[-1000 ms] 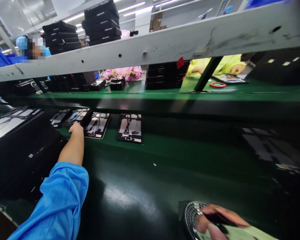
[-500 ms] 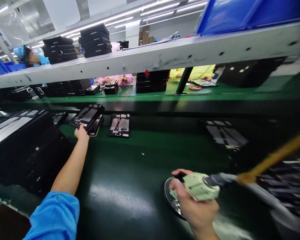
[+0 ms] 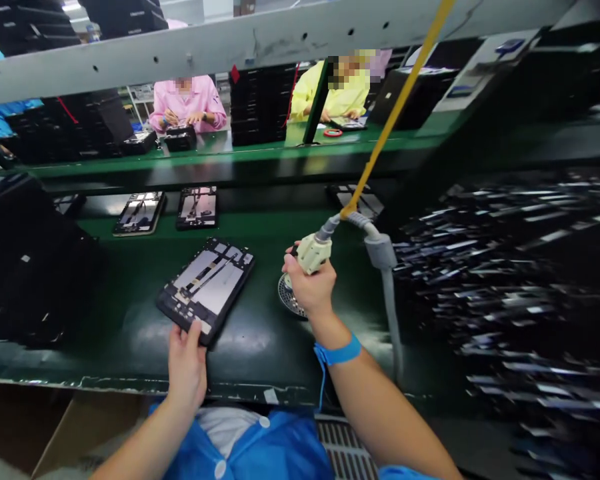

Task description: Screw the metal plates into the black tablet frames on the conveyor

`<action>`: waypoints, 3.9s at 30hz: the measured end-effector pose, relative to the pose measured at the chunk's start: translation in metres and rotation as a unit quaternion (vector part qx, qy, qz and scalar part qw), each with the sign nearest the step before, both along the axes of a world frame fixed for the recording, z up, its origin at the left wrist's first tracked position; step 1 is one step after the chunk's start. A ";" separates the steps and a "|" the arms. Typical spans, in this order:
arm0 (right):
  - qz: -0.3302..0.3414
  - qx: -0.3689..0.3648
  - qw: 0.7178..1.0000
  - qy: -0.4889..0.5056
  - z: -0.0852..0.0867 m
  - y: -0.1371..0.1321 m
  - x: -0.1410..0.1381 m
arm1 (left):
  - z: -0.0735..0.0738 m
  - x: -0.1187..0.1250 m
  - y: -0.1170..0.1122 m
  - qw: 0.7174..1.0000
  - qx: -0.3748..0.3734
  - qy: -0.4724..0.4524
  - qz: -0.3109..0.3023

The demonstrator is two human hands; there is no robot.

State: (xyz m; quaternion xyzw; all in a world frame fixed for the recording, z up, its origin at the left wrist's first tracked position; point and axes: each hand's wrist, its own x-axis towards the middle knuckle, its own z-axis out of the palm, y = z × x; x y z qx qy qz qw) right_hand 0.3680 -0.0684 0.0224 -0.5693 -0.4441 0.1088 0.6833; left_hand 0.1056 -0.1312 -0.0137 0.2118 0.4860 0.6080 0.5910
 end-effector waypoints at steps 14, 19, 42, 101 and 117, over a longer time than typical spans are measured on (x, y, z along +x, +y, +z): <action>0.110 -0.206 0.941 -0.244 -0.014 -0.122 -0.049 | 0.022 -0.079 -0.003 0.699 0.252 0.590 -0.317; 0.202 -0.360 0.870 -0.270 -0.016 -0.124 -0.062 | 0.018 -0.076 0.034 0.600 0.256 0.636 -0.412; 0.237 -0.219 0.932 -0.168 -0.040 -0.127 -0.040 | 0.046 -0.031 0.058 0.562 0.381 0.534 -0.504; -0.059 0.034 0.997 0.029 -0.009 0.022 0.014 | -0.003 -0.001 0.072 0.535 0.506 0.613 -0.287; -0.068 0.026 0.997 0.027 -0.008 0.021 0.018 | -0.008 -0.004 0.075 0.542 0.506 0.602 -0.297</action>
